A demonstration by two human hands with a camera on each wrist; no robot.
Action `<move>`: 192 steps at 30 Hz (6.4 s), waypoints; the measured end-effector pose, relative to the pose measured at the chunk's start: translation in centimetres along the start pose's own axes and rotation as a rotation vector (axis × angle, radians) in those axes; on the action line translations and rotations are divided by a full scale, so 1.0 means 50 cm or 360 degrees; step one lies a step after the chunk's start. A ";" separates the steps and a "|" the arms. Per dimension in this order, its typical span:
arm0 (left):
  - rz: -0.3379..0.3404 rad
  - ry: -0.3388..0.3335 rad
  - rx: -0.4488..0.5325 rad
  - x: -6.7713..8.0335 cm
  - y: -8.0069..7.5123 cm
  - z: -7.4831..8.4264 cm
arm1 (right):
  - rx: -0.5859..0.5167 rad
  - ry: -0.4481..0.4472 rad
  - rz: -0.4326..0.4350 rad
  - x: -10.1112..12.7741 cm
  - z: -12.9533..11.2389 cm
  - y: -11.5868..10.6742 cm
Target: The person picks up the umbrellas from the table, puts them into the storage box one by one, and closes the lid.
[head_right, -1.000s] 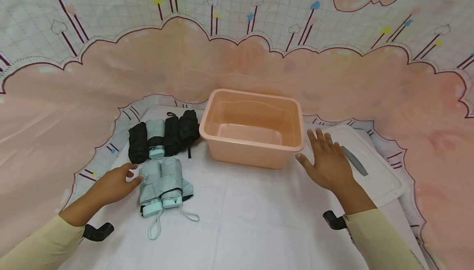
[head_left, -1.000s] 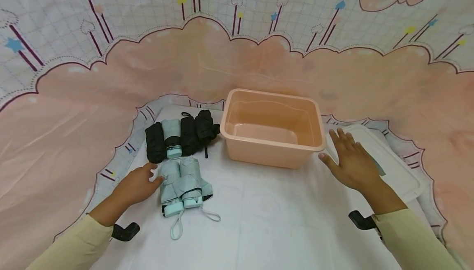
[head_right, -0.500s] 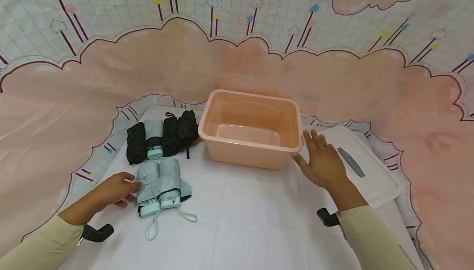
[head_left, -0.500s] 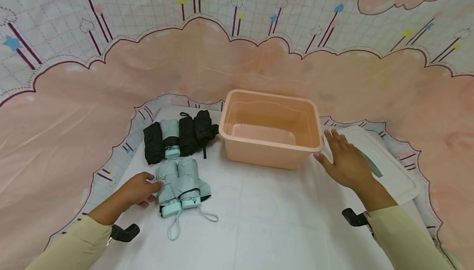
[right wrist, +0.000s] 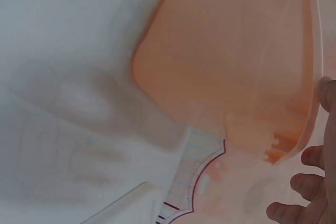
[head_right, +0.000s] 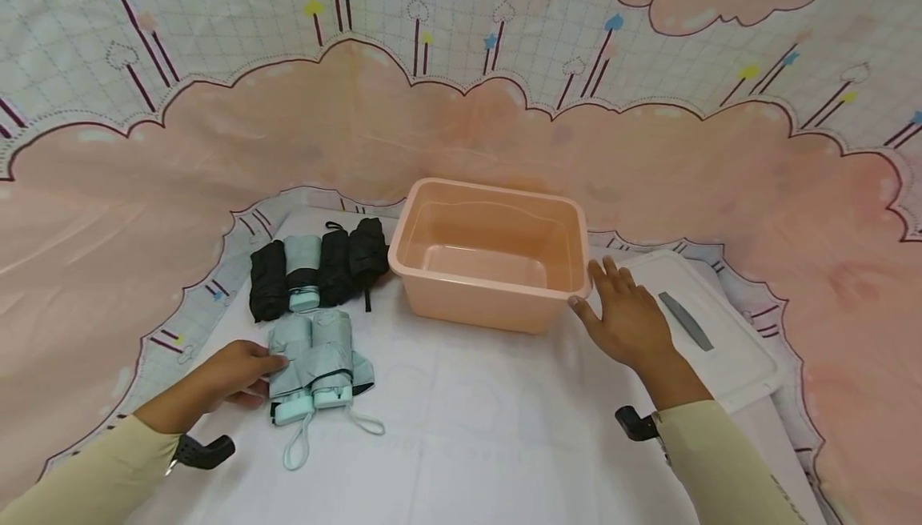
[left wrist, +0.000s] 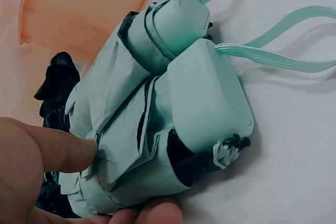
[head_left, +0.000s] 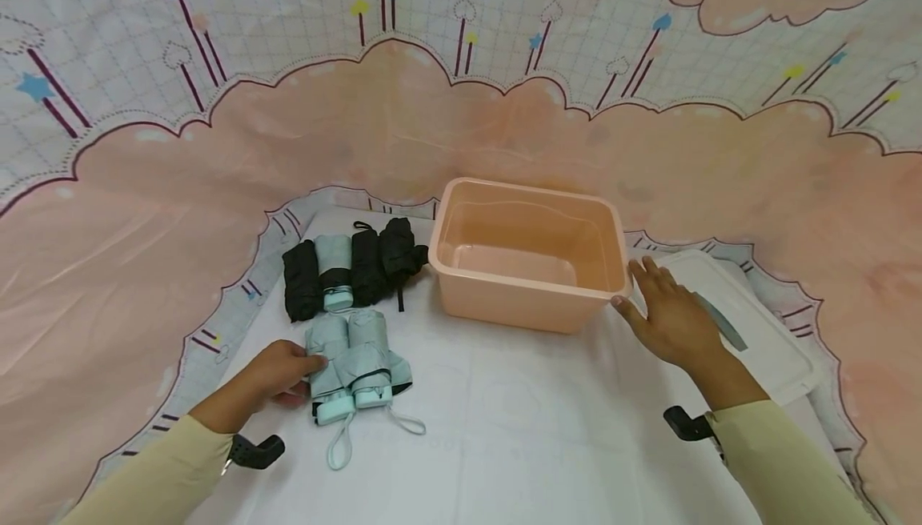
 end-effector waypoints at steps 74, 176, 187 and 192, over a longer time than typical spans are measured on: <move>-0.0043 0.0181 0.0214 0.009 -0.017 0.053 | -0.0352 0.0122 -0.0191 -0.017 0.024 0.001; -0.0247 0.0708 0.0706 -0.053 0.002 0.487 | -0.0399 0.0190 -0.0168 -0.009 0.029 0.006; -0.0167 0.0706 0.0785 -0.063 0.022 0.502 | -0.0377 0.0170 -0.0169 -0.009 0.028 0.003; -0.0134 0.0678 0.0783 -0.069 0.031 0.509 | -0.0369 0.0178 -0.0176 -0.008 0.025 0.002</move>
Point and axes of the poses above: each hand's wrist, its own x-axis away from the middle knuckle, its own y-axis out of the palm, z = x × y, the point moved 3 cm from there along -x, towards the middle knuckle, and after that the axes turned 3 degrees about -y, right-handed, at the moved point
